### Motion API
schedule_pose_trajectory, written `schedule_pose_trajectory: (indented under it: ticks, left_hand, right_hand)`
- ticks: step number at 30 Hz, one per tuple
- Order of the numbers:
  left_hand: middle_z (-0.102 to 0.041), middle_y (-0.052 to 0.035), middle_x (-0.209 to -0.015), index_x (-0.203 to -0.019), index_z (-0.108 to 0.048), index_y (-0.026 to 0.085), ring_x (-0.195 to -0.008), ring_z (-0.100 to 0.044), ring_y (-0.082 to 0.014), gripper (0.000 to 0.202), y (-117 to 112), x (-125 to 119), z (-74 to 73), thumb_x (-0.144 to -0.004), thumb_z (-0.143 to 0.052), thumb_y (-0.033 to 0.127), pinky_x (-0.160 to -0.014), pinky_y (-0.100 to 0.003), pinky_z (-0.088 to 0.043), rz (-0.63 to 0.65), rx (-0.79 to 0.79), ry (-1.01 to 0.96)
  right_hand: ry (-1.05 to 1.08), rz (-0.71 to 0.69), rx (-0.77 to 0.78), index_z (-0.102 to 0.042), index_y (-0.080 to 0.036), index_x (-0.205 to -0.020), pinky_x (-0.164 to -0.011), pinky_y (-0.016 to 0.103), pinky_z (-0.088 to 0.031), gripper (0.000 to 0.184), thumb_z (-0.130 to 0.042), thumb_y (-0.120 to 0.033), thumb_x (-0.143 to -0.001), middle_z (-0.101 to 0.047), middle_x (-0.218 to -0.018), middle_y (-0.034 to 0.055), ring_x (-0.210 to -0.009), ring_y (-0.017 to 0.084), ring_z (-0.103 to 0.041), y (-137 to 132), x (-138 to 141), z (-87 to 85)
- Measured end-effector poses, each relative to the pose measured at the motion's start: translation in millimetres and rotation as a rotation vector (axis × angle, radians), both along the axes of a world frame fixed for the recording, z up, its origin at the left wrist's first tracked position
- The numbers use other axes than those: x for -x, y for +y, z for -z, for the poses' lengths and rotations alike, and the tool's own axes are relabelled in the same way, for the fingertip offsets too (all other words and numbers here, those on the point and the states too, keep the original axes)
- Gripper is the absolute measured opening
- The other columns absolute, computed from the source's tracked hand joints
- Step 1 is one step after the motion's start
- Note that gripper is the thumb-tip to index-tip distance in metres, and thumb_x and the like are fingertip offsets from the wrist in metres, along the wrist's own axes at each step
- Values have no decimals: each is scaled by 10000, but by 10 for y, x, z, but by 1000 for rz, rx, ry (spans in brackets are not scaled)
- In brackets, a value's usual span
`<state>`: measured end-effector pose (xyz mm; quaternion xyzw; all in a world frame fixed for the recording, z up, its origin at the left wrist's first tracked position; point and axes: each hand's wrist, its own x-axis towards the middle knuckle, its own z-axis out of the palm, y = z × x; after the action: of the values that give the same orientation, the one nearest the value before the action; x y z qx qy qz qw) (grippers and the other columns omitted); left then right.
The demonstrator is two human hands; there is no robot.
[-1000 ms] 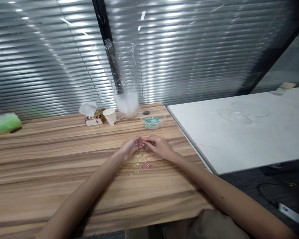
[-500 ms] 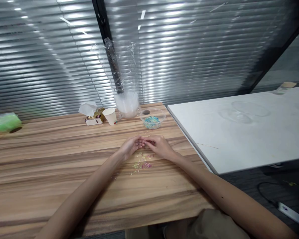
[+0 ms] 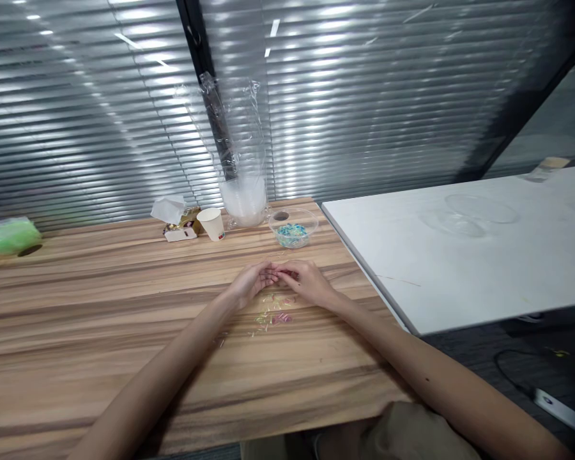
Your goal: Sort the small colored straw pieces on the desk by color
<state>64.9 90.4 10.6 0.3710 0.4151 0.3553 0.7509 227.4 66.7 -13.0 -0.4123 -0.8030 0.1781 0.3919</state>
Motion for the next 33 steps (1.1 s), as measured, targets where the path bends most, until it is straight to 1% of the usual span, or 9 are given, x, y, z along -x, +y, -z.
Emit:
schedule_pose_trajectory:
  ticks: [9,13,17,21,24,28,33]
  left_hand:
    - [-631,-47,-640,-688,-643,92,-609,-572,-97,299,-8,0,-2,-889,-424,122,-687,-207,-451,-1,-10,6]
    - [-637,-50,-653,-690,-642,97,-615,-574,-97,269,-9,5,-10,-878,-452,126,-696,-203,-452,4,-11,9]
    - [-634,-55,-649,-696,-641,94,-615,-578,-97,278,2,8,-22,-887,-441,125,-677,-192,-461,2,10,14]
    - [-645,-62,-684,-712,-643,94,-643,-592,-100,263,14,4,-37,-882,-442,99,-704,-197,-474,-15,19,-7]
    - [-649,-66,-703,-714,-642,90,-651,-594,-99,248,18,3,-54,-878,-456,94,-724,-200,-477,-13,8,-15]
    - [-652,-66,-726,-730,-644,86,-666,-601,-98,264,21,13,-66,-893,-436,101,-721,-198,-486,-7,-10,-32]
    - [-654,-77,-745,-745,-644,74,-689,-609,-106,250,15,20,-53,-890,-443,107,-754,-207,-493,-8,-27,-27]
  right_hand:
    - [-1,1,7,-670,-220,-1018,-711,231,-450,209,-526,-168,-876,-690,-934,11,-798,153,-629,1,-4,9]
    - [5,0,1,-668,-217,-1024,-717,228,-454,211,-531,-166,-872,-690,-935,13,-804,151,-632,2,-1,9]
    - [9,5,3,-667,-221,-1034,-728,239,-465,218,-535,-168,-868,-689,-948,12,-815,156,-636,0,3,8]
    - [19,16,-21,-665,-214,-1035,-741,254,-471,226,-533,-152,-862,-683,-976,18,-842,163,-632,-2,3,4]
    - [31,28,-47,-668,-205,-1022,-742,257,-471,220,-536,-144,-857,-686,-961,22,-831,160,-631,-1,1,2]
    - [73,32,-80,-664,-202,-1027,-753,252,-472,225,-541,-133,-851,-679,-985,23,-849,157,-629,-2,1,-7]
    - [88,42,-71,-666,-210,-1012,-751,250,-472,217,-564,-130,-838,-684,-965,19,-842,155,-631,-8,4,-22]
